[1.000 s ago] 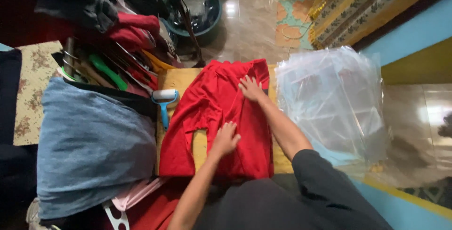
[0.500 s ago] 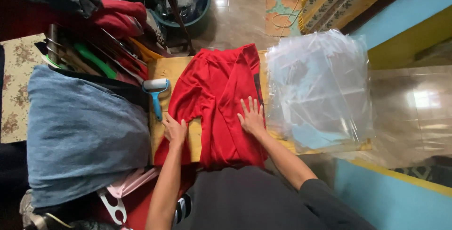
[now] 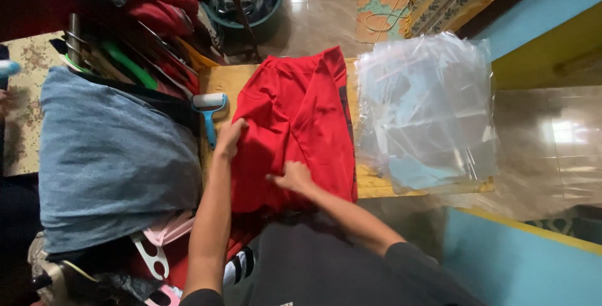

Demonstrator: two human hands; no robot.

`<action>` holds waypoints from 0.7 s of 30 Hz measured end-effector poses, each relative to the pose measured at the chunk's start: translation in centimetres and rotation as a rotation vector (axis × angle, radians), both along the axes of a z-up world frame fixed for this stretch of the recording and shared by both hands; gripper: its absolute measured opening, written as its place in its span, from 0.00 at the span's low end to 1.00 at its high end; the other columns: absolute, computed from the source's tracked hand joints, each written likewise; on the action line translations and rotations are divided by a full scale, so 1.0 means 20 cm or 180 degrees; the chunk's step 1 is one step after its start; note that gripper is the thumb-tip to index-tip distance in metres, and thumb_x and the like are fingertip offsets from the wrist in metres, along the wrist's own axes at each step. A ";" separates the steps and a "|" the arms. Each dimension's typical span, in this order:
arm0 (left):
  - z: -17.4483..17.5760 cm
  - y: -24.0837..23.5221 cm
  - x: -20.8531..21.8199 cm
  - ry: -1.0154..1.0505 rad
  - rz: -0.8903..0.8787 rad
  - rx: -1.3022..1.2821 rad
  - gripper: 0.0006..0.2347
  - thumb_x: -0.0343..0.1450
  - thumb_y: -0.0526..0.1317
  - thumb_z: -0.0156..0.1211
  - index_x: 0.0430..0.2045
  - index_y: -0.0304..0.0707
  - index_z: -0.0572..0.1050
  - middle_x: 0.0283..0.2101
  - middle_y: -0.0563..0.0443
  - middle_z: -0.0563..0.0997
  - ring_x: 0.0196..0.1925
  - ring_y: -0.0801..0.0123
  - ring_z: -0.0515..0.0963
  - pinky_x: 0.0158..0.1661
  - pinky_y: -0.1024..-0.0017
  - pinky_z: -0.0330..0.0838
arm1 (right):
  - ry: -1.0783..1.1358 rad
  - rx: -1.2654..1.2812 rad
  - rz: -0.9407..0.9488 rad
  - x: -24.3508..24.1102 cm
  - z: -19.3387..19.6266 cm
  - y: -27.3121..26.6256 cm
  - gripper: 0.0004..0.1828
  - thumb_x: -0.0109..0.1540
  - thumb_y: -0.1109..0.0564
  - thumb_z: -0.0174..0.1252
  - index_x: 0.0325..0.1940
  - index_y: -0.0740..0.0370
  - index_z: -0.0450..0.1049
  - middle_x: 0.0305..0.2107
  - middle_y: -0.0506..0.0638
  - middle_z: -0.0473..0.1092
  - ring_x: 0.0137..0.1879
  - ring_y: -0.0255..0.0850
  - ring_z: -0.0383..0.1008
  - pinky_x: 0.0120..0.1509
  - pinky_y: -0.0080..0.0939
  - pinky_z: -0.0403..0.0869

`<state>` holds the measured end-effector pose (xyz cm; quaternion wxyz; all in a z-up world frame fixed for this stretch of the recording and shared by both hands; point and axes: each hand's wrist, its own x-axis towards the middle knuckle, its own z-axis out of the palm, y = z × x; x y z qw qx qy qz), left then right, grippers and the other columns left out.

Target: The person folds a red hoodie on a wooden table, smoothing the fabric and aligning the edges. They then place the folded hoodie into a clear plastic bag, adjusting the bag to enclose the garment.

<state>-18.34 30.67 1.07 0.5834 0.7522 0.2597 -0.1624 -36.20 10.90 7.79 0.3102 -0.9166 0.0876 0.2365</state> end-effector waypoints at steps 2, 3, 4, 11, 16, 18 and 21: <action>0.15 -0.09 0.06 -0.0085 -0.0095 -0.0154 0.13 0.56 0.40 0.63 0.30 0.36 0.80 0.27 0.42 0.76 0.28 0.52 0.76 0.30 0.55 0.70 | 0.0058 0.0077 -0.0078 -0.06 -0.13 0.11 0.44 0.45 0.22 0.65 0.47 0.58 0.75 0.38 0.67 0.77 0.50 0.67 0.79 0.50 0.65 0.78; 0.21 -0.12 0.07 -0.0149 -0.0187 -0.0307 0.13 0.55 0.37 0.61 0.30 0.32 0.79 0.27 0.40 0.74 0.27 0.50 0.75 0.27 0.56 0.68 | 0.0138 0.0156 -0.0153 -0.10 -0.19 0.17 0.51 0.43 0.24 0.70 0.60 0.54 0.68 0.44 0.62 0.76 0.53 0.63 0.79 0.54 0.63 0.79; 0.18 -0.12 0.13 -0.0141 -0.0195 -0.0298 0.13 0.55 0.37 0.61 0.30 0.32 0.79 0.27 0.40 0.74 0.27 0.50 0.75 0.27 0.56 0.68 | 0.0145 0.0165 -0.0161 -0.12 -0.18 0.17 0.51 0.43 0.24 0.70 0.60 0.54 0.68 0.44 0.62 0.76 0.53 0.63 0.79 0.54 0.63 0.79; 0.78 -0.36 0.29 -0.0230 -0.1372 -0.0190 0.29 0.52 0.37 0.59 0.52 0.45 0.76 0.43 0.34 0.77 0.45 0.44 0.77 0.40 0.56 0.70 | 0.0205 0.0973 -0.0876 -0.18 -0.61 0.12 0.24 0.56 0.51 0.66 0.52 0.65 0.73 0.44 0.66 0.74 0.55 0.66 0.76 0.57 0.61 0.78; 0.97 -0.61 0.46 -0.0889 -0.2596 0.0350 0.20 0.53 0.37 0.54 0.37 0.58 0.82 0.35 0.54 0.78 0.43 0.62 0.77 0.44 0.67 0.70 | 0.0342 0.1355 -0.1099 -0.31 -0.66 -0.23 0.26 0.53 0.57 0.59 0.56 0.65 0.75 0.50 0.67 0.74 0.62 0.61 0.73 0.65 0.58 0.74; 0.99 -0.72 0.48 -0.1675 -0.3044 0.0299 0.26 0.55 0.31 0.44 0.42 0.56 0.83 0.40 0.44 0.83 0.47 0.49 0.79 0.49 0.50 0.70 | 0.0486 0.1054 -0.0988 -0.39 -0.62 -0.31 0.30 0.56 0.53 0.61 0.63 0.60 0.73 0.52 0.63 0.75 0.63 0.60 0.73 0.63 0.57 0.75; 1.15 -0.84 0.44 -0.1314 -0.2981 0.1075 0.30 0.60 0.33 0.44 0.52 0.80 0.75 0.54 0.62 0.81 0.61 0.52 0.75 0.61 0.45 0.67 | 0.0801 0.0769 -0.0654 -0.50 -0.55 -0.32 0.33 0.56 0.49 0.63 0.64 0.61 0.71 0.54 0.65 0.74 0.65 0.59 0.72 0.67 0.56 0.73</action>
